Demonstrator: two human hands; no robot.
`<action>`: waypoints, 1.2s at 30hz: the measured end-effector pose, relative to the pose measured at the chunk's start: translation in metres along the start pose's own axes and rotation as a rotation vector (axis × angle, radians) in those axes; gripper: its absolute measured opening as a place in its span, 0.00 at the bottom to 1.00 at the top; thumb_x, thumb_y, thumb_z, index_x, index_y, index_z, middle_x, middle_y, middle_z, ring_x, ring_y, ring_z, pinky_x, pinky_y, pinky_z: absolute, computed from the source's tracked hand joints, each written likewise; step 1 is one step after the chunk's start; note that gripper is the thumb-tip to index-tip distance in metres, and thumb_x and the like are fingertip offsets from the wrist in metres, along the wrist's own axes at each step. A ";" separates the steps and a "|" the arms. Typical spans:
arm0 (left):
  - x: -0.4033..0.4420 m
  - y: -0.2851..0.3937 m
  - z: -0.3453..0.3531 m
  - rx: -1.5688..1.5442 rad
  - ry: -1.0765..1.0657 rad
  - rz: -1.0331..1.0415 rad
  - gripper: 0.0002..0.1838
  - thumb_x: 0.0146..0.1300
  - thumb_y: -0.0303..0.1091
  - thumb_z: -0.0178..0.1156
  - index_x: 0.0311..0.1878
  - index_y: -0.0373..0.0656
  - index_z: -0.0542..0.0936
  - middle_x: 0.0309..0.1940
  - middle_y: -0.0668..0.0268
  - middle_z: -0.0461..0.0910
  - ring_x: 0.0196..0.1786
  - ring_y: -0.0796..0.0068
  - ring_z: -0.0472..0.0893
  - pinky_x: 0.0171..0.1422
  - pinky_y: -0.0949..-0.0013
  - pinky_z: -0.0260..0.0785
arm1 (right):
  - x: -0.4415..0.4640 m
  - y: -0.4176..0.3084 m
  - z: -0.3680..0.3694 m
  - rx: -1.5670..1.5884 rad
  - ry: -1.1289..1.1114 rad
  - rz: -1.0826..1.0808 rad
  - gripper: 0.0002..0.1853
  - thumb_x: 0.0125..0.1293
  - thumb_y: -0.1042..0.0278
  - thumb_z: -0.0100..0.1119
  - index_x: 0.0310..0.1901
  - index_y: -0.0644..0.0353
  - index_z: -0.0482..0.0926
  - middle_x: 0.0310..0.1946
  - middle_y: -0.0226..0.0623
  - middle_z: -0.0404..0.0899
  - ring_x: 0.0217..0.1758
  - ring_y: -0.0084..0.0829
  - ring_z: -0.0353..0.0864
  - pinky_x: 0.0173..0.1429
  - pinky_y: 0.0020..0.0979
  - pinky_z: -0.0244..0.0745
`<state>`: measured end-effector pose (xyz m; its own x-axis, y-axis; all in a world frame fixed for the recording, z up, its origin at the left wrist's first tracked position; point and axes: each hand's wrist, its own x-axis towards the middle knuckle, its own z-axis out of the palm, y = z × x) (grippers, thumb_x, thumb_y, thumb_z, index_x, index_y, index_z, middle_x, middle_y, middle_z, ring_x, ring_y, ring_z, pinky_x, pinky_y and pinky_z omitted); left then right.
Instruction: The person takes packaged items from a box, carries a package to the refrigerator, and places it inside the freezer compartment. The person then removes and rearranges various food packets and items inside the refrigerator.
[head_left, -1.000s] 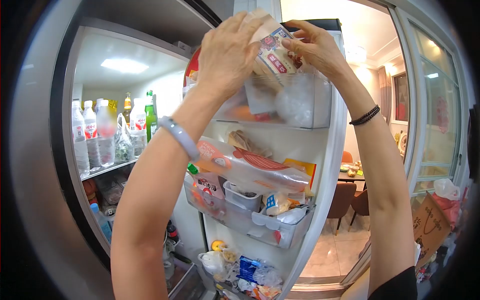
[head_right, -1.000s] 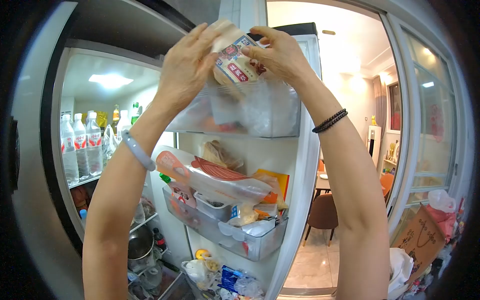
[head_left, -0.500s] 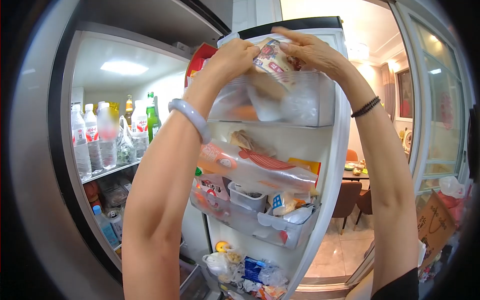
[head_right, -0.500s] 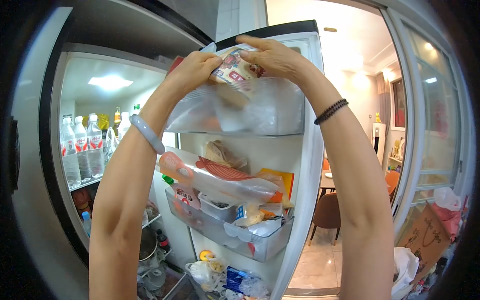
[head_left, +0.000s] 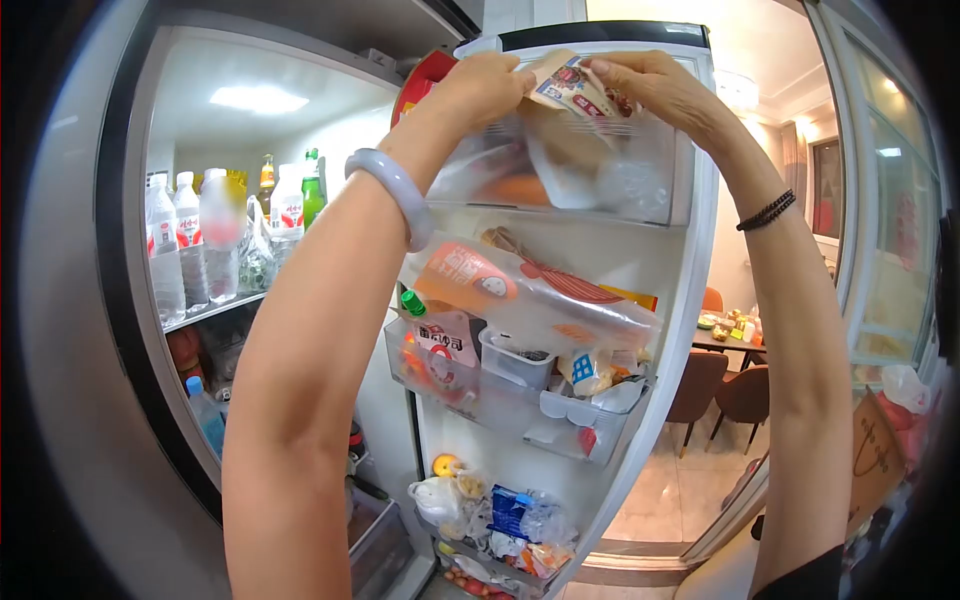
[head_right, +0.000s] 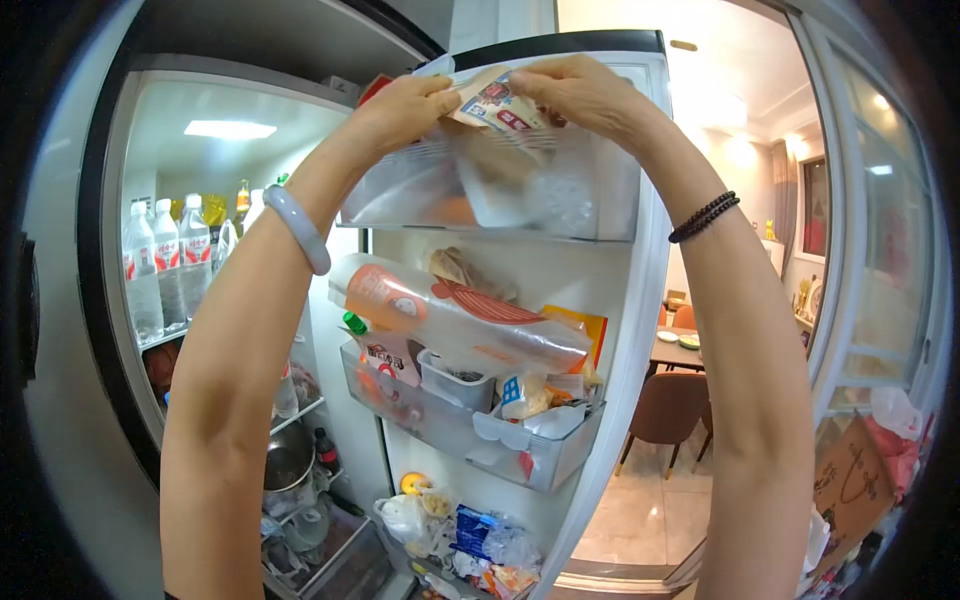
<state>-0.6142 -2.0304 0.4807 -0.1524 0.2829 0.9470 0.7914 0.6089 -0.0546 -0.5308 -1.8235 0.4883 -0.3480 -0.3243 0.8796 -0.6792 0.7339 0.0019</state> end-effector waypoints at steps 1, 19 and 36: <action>0.001 -0.002 -0.005 0.001 0.001 -0.001 0.20 0.62 0.45 0.46 0.41 0.40 0.81 0.43 0.50 0.80 0.48 0.53 0.78 0.54 0.56 0.67 | -0.002 -0.001 0.004 -0.069 -0.022 -0.043 0.22 0.64 0.52 0.55 0.51 0.59 0.79 0.32 0.35 0.80 0.33 0.24 0.73 0.41 0.25 0.70; -0.127 -0.048 -0.018 0.127 0.040 -0.203 0.13 0.53 0.30 0.56 0.41 0.38 0.83 0.36 0.54 0.83 0.42 0.60 0.82 0.52 0.64 0.70 | 0.001 -0.015 0.008 -0.462 -0.089 -0.115 0.22 0.64 0.53 0.50 0.53 0.58 0.77 0.43 0.45 0.81 0.45 0.34 0.78 0.52 0.29 0.69; -0.081 -0.113 -0.024 -0.225 0.178 -0.031 0.13 0.56 0.25 0.50 0.41 0.36 0.81 0.43 0.59 0.80 0.49 0.67 0.77 0.58 0.66 0.65 | 0.048 -0.064 0.092 -0.653 -0.361 -0.240 0.10 0.59 0.69 0.55 0.40 0.64 0.80 0.39 0.40 0.80 0.43 0.38 0.76 0.47 0.33 0.71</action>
<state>-0.6771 -2.1401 0.4173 -0.0875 0.1202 0.9889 0.9023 0.4301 0.0276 -0.5632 -1.9406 0.4867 -0.5048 -0.6100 0.6108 -0.2836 0.7855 0.5500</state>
